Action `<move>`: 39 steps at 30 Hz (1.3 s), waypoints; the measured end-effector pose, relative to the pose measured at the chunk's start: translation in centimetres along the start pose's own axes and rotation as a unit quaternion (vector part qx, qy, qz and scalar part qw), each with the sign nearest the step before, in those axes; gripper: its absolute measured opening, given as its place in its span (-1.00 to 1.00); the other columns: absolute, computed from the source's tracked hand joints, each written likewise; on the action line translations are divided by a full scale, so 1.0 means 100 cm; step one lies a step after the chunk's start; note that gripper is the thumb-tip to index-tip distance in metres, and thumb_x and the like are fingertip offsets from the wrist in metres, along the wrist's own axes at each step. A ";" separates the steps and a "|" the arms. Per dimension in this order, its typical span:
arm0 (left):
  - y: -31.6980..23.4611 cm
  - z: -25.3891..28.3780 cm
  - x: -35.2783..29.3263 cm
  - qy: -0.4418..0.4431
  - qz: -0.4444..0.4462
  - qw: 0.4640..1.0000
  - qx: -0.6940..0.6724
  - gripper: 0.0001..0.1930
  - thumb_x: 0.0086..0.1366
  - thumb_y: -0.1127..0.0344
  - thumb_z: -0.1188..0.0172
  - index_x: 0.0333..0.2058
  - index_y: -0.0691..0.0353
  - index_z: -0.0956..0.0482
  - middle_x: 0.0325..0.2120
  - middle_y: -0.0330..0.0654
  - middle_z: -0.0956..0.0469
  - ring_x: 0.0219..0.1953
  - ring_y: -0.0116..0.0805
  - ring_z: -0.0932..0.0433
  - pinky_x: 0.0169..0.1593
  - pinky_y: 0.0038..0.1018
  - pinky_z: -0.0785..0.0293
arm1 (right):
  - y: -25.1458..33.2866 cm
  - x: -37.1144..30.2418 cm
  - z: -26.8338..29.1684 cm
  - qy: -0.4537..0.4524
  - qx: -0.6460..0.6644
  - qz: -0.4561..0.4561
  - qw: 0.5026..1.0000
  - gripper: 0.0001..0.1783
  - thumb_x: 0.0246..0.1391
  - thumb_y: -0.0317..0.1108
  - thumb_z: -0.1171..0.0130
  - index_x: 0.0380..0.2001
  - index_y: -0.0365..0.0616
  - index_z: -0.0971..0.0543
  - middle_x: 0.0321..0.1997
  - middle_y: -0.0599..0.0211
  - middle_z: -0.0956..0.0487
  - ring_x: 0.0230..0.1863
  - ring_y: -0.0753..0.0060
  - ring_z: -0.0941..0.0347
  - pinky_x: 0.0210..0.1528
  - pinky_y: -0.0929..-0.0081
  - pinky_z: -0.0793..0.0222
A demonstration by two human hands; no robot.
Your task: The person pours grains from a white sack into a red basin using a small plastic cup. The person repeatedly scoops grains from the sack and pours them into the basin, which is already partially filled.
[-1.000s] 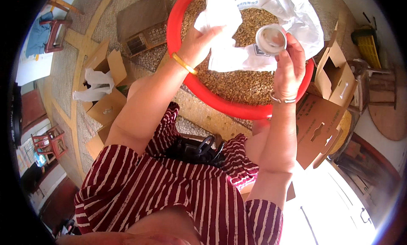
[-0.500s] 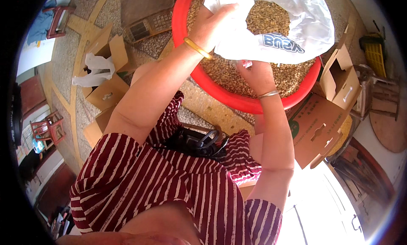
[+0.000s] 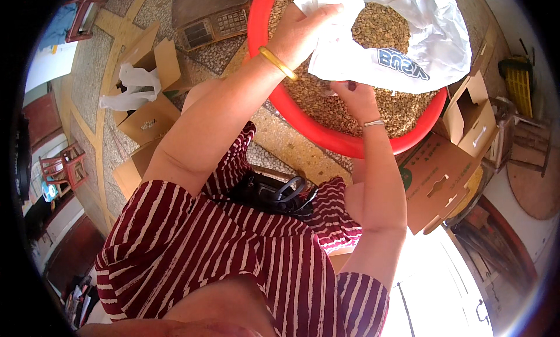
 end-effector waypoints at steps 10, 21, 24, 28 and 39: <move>0.001 -0.002 0.003 -0.032 -0.001 0.999 0.013 -0.71 0.11 0.24 -0.22 -0.29 0.34 -0.47 -0.52 -0.24 -0.50 -0.51 -0.53 -0.49 -0.44 -0.57 -0.45 | 0.037 -0.035 0.039 0.202 0.254 -0.063 0.944 -0.56 -0.06 -0.30 -0.20 -0.11 -0.30 -0.43 -0.24 0.33 -0.50 -0.31 0.61 -0.40 -0.29 0.68 -0.33; -0.002 -0.003 -0.006 -0.056 0.009 0.992 0.116 -0.70 0.19 0.28 -0.07 -0.18 0.38 -0.43 -0.45 -0.19 -0.51 -0.42 -0.42 -0.55 -0.36 -0.52 -0.54 | 0.071 -0.062 0.093 -0.017 0.410 0.198 0.890 -0.49 0.02 -0.26 -0.08 0.00 -0.34 -0.31 -0.05 0.11 -0.42 0.01 0.26 -0.36 0.06 0.30 -0.27; 0.000 -0.003 -0.009 -0.005 -0.016 0.993 0.119 -0.68 0.22 0.30 -0.02 -0.12 0.39 -0.38 -0.37 -0.15 -0.51 -0.39 -0.41 -0.54 -0.32 -0.49 -0.55 | 0.070 -0.042 0.100 -0.209 0.277 0.207 0.915 -0.61 0.02 -0.48 -0.05 -0.04 -0.35 -0.36 -0.12 0.21 -0.45 -0.14 0.48 -0.39 0.00 0.50 -0.31; -0.001 -0.013 -0.012 -0.023 -0.055 0.996 0.059 -0.80 0.20 0.30 -0.03 -0.34 0.37 -0.45 -0.59 -0.23 -0.47 -0.58 -0.53 -0.45 -0.50 -0.57 -0.41 | 0.071 -0.021 0.096 -0.351 -0.096 0.283 0.887 -0.52 -0.25 -0.50 -0.28 -0.13 -0.06 -0.48 -0.11 0.25 -0.39 -0.17 0.40 -0.39 -0.09 0.46 -0.36; -0.005 -0.009 -0.012 -0.001 -0.010 0.999 0.048 -0.73 0.21 0.23 -0.08 -0.26 0.36 -0.42 -0.50 -0.24 -0.49 -0.47 -0.55 -0.47 -0.40 -0.58 -0.42 | 0.084 -0.009 0.084 -0.426 -0.247 0.355 0.795 -0.45 -0.40 -0.50 -0.33 -0.17 0.00 -0.49 -0.06 0.26 -0.37 -0.08 0.17 -0.30 -0.03 0.32 -0.29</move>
Point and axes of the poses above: each hand's wrist, its own x-axis towards the middle knuckle, its own z-axis out of the back of the hand, y = z × x, the point moved 2 cm from there along x, towards the middle knuckle
